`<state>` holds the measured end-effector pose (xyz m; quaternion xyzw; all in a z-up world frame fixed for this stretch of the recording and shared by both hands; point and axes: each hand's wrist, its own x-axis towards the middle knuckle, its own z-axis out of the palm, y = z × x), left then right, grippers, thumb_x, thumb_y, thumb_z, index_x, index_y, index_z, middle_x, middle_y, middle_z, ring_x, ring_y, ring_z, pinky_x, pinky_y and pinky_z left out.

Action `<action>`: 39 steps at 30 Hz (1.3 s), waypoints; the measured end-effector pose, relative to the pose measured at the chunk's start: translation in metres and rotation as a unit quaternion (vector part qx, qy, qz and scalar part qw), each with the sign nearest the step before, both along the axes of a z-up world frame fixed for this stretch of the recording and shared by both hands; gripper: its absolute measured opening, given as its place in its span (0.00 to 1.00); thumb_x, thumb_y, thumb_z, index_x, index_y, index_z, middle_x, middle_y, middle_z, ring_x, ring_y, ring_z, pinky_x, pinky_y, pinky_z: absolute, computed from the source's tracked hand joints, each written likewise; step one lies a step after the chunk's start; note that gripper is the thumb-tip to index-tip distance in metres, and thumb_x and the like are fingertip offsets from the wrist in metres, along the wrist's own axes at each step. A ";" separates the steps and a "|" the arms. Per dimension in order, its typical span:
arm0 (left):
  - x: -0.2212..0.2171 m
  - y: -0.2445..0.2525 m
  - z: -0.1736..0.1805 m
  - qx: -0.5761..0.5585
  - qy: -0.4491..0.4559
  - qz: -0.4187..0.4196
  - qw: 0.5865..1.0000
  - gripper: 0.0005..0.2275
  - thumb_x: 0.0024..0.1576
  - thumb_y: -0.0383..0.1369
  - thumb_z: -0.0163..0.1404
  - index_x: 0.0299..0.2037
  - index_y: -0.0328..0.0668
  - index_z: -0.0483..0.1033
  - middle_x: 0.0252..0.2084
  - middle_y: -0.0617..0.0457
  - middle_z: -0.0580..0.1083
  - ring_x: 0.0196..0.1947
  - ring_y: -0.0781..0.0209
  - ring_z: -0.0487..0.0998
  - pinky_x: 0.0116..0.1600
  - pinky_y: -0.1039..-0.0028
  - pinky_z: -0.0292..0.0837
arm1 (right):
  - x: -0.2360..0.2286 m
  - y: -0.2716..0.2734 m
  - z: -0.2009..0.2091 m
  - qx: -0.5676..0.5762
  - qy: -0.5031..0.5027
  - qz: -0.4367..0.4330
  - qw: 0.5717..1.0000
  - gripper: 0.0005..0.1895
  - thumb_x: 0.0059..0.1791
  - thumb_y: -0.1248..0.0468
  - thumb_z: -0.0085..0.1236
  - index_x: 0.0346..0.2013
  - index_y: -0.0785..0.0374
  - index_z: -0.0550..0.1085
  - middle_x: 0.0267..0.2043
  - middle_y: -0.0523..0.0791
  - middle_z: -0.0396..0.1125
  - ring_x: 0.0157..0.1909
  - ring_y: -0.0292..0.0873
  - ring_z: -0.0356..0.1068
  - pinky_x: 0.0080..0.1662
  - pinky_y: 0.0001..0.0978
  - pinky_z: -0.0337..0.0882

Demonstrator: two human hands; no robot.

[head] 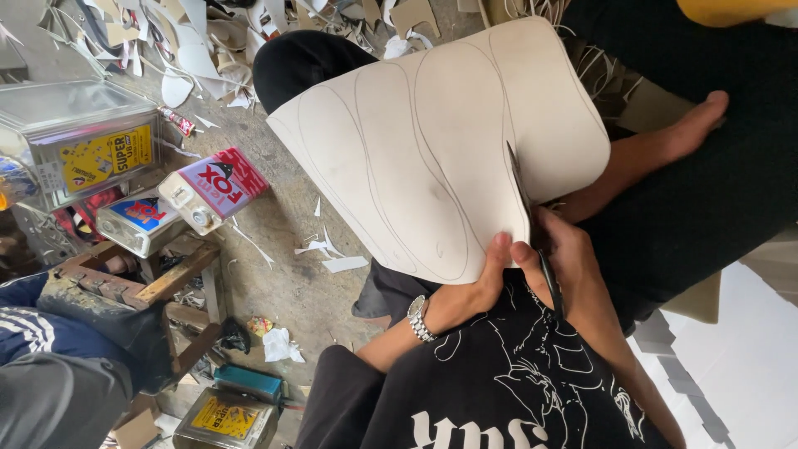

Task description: Cutting out shoe patterns from a sheet of material using scissors

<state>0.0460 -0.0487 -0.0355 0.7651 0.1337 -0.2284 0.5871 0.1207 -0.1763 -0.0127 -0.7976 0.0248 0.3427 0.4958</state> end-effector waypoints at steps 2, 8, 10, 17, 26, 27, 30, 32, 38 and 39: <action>0.018 0.014 0.022 -0.002 0.005 0.003 1.000 0.28 0.68 0.44 0.40 0.61 0.14 0.64 0.53 0.14 0.68 0.62 0.30 0.69 0.61 0.45 0.68 | -0.008 -0.004 -0.007 0.007 0.000 -0.008 1.000 0.26 0.49 0.42 0.56 0.36 0.66 0.72 0.20 0.55 0.66 0.25 0.50 0.73 0.29 0.39 0.71; 0.028 0.017 0.031 -0.061 0.049 0.005 0.997 0.27 0.69 0.46 0.33 0.54 0.20 0.70 0.43 0.26 0.74 0.56 0.36 0.75 0.59 0.51 0.72 | -0.011 -0.003 -0.012 -0.039 -0.066 0.005 0.997 0.27 0.49 0.42 0.59 0.34 0.66 0.74 0.19 0.51 0.67 0.25 0.55 0.73 0.26 0.36 0.71; 0.042 0.029 0.048 -0.065 0.047 -0.009 0.997 0.27 0.69 0.47 0.33 0.53 0.22 0.71 0.42 0.27 0.75 0.56 0.38 0.76 0.58 0.52 0.73 | -0.013 -0.004 -0.015 -0.035 -0.067 0.000 0.997 0.26 0.48 0.42 0.60 0.34 0.65 0.74 0.20 0.51 0.68 0.26 0.54 0.74 0.27 0.36 0.71; 0.045 0.095 0.093 -0.221 -0.032 -0.383 0.896 0.19 0.62 0.46 0.45 0.46 0.36 0.74 0.45 0.47 0.78 0.38 0.53 0.83 0.40 0.67 0.75 | -0.003 0.002 0.004 -0.043 -0.032 0.006 0.999 0.39 0.43 0.29 0.43 0.29 0.66 0.71 0.25 0.44 0.69 0.28 0.40 0.65 0.33 0.35 0.64; 0.214 0.147 -0.015 0.074 -0.063 -0.100 0.990 0.37 0.40 0.62 0.63 0.54 0.45 0.74 0.41 0.52 0.76 0.39 0.63 0.76 0.44 0.78 0.68 | -0.012 0.003 0.002 -0.042 -0.135 -0.019 0.990 0.35 0.45 0.33 0.48 0.24 0.66 0.65 0.20 0.43 0.57 0.24 0.39 0.55 0.30 0.34 0.57; 0.213 0.145 -0.013 0.071 -0.065 -0.100 0.990 0.37 0.40 0.62 0.63 0.54 0.45 0.74 0.41 0.52 0.76 0.39 0.63 0.76 0.44 0.78 0.68 | -0.013 0.003 -0.001 -0.045 -0.136 -0.019 0.990 0.35 0.45 0.33 0.48 0.24 0.66 0.65 0.20 0.43 0.57 0.24 0.39 0.55 0.30 0.34 0.57; 0.208 0.139 -0.005 -0.047 -0.042 -0.060 0.996 0.19 0.44 0.44 0.70 0.31 0.42 0.74 0.29 0.62 0.71 0.30 0.71 0.71 0.31 0.81 0.63 | -0.015 0.002 -0.010 -0.042 -0.130 -0.040 0.990 0.34 0.46 0.33 0.48 0.27 0.66 0.67 0.21 0.43 0.58 0.25 0.40 0.56 0.31 0.34 0.59; 0.197 0.140 0.002 -0.090 -0.076 -0.034 0.992 0.19 0.46 0.44 0.68 0.34 0.45 0.71 0.33 0.61 0.74 0.34 0.71 0.74 0.34 0.82 0.70 | -0.013 0.002 -0.014 -0.036 -0.158 -0.019 0.987 0.36 0.45 0.32 0.46 0.26 0.66 0.64 0.26 0.46 0.60 0.30 0.44 0.58 0.37 0.37 0.60; 0.194 0.141 -0.013 -0.100 -0.124 -0.021 0.987 0.23 0.48 0.44 0.69 0.32 0.48 0.62 0.31 0.63 0.64 0.32 0.73 0.65 0.33 0.82 0.59 | -0.007 -0.002 -0.015 -0.082 -0.133 -0.004 0.988 0.38 0.44 0.30 0.47 0.27 0.67 0.67 0.24 0.46 0.59 0.27 0.44 0.56 0.33 0.38 0.58; 0.195 0.141 -0.014 -0.101 -0.124 -0.017 0.987 0.23 0.48 0.44 0.69 0.32 0.48 0.62 0.31 0.63 0.64 0.32 0.73 0.65 0.33 0.82 0.59 | -0.008 -0.002 -0.014 -0.083 -0.132 0.000 0.988 0.38 0.44 0.30 0.47 0.27 0.67 0.67 0.24 0.46 0.59 0.27 0.44 0.56 0.33 0.38 0.58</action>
